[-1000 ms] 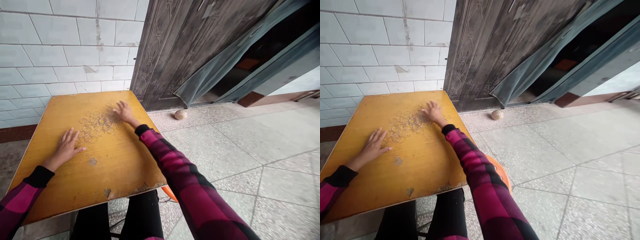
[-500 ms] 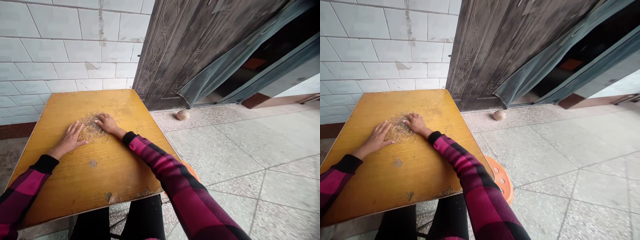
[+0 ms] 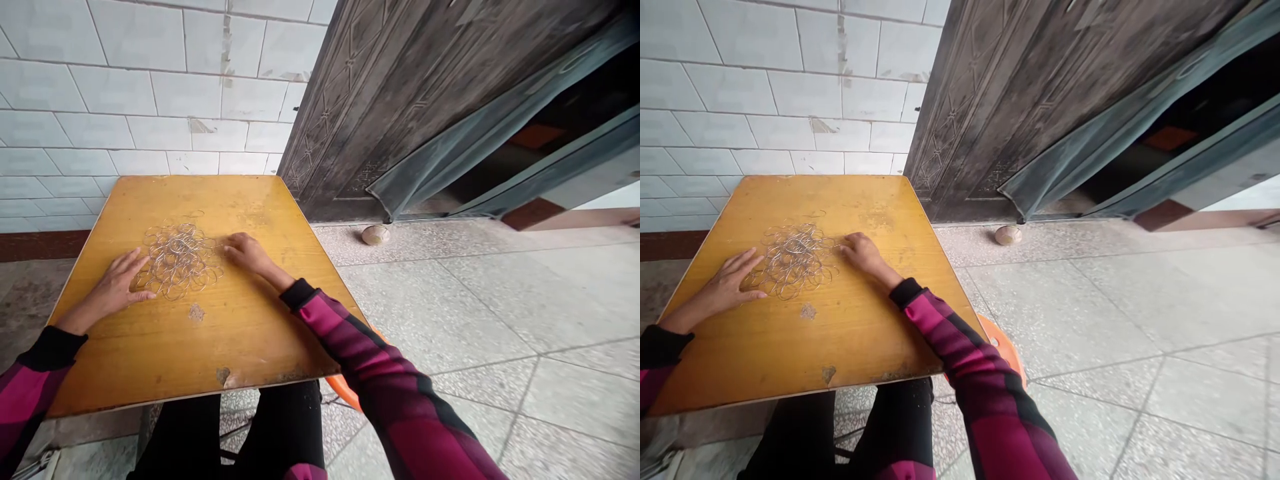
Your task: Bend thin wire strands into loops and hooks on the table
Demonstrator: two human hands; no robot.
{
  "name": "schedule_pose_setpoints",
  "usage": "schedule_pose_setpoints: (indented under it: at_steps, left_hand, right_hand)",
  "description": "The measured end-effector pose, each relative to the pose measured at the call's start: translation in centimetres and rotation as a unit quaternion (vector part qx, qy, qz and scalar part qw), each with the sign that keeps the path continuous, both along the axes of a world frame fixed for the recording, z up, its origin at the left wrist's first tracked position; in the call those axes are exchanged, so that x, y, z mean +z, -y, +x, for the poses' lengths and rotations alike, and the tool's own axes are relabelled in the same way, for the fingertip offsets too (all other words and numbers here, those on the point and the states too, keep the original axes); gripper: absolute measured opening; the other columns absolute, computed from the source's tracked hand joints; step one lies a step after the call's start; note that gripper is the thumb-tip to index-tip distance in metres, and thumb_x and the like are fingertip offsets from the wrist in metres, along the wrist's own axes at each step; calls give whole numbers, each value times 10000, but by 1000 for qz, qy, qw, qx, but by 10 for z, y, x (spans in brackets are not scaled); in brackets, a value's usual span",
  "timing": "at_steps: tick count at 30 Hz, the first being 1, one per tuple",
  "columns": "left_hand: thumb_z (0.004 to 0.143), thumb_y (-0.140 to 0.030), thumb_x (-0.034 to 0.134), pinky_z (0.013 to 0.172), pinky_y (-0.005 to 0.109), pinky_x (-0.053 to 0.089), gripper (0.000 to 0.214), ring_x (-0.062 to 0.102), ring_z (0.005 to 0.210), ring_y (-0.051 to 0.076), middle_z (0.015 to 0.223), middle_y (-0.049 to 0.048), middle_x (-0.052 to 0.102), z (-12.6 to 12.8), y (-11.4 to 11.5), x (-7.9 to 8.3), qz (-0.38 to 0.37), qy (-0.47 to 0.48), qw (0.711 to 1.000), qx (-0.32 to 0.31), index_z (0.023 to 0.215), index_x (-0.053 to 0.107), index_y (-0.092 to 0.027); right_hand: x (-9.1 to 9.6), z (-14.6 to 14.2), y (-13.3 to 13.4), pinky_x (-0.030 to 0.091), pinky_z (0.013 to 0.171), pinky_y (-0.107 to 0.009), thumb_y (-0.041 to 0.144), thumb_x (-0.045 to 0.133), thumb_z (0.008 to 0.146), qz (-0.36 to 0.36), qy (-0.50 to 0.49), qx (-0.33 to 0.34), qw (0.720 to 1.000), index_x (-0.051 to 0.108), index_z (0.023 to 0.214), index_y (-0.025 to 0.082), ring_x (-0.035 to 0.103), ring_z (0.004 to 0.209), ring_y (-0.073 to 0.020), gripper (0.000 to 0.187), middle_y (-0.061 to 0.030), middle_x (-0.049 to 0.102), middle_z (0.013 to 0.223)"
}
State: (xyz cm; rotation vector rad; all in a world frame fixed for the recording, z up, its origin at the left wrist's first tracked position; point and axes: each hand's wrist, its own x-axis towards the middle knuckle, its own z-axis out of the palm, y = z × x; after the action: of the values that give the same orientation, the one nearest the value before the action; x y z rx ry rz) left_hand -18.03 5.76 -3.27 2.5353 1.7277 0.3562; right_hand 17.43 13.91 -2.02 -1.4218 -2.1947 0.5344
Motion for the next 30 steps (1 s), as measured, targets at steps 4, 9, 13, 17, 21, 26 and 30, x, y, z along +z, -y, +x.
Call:
schedule_pose_setpoints:
  at_steps: [4,9,13,17,21,26,30]
  left_hand:
    - [768,-713,515,1128,491,296,857,299,1421,383,1546,210,325,-7,18,-5,-28,-21,999,10,1387,485,-120]
    - [787,-677,518,1114,511,305,794,326,1403,384,1524,211,364,0,18,4,-21,3,999,27,1355,512,-122]
    - [809,-587,528,1087,481,348,607,447,1323,336,1420,164,513,18,8,20,23,86,995,40,1237,606,-164]
    - [797,-458,574,857,363,495,369,665,930,249,1066,103,711,51,-15,39,8,187,977,104,1020,702,-194]
    - [710,-343,666,734,314,485,190,683,815,236,843,61,748,87,-48,45,-19,251,949,189,831,728,-210]
    - [641,-211,670,650,284,487,177,672,716,208,761,66,739,109,-69,45,-43,344,915,206,799,731,-159]
    - [728,-241,626,662,272,496,185,645,692,167,784,44,728,112,-58,67,65,348,923,151,863,730,-168]
  right_hand:
    - [-20,3,30,362,1117,-459,237,570,897,33,-9,39,999,534,1324,108,474,1319,-285,448,-200,524,1384]
    - [-28,-42,70,324,1154,-469,278,581,892,-8,-74,162,984,424,1428,94,339,1421,-301,588,-223,367,1505]
    - [-23,-53,82,339,1146,-466,274,604,884,-17,-111,225,968,459,1408,137,355,1413,-283,561,-184,379,1506]
    - [-21,-45,83,433,1065,-444,209,605,879,1,-145,215,966,599,1258,159,510,1286,-250,382,-159,530,1384]
    - [-20,-40,84,487,991,-401,165,571,893,21,-158,203,966,671,1108,142,604,1151,-220,238,-146,645,1221]
    - [-20,-38,86,492,987,-380,139,594,867,27,-143,222,964,678,1070,134,604,1148,-217,220,-147,643,1224]
    - [-20,-38,85,487,994,-380,134,590,869,28,-147,228,962,681,1059,123,602,1141,-214,211,-148,662,1172]
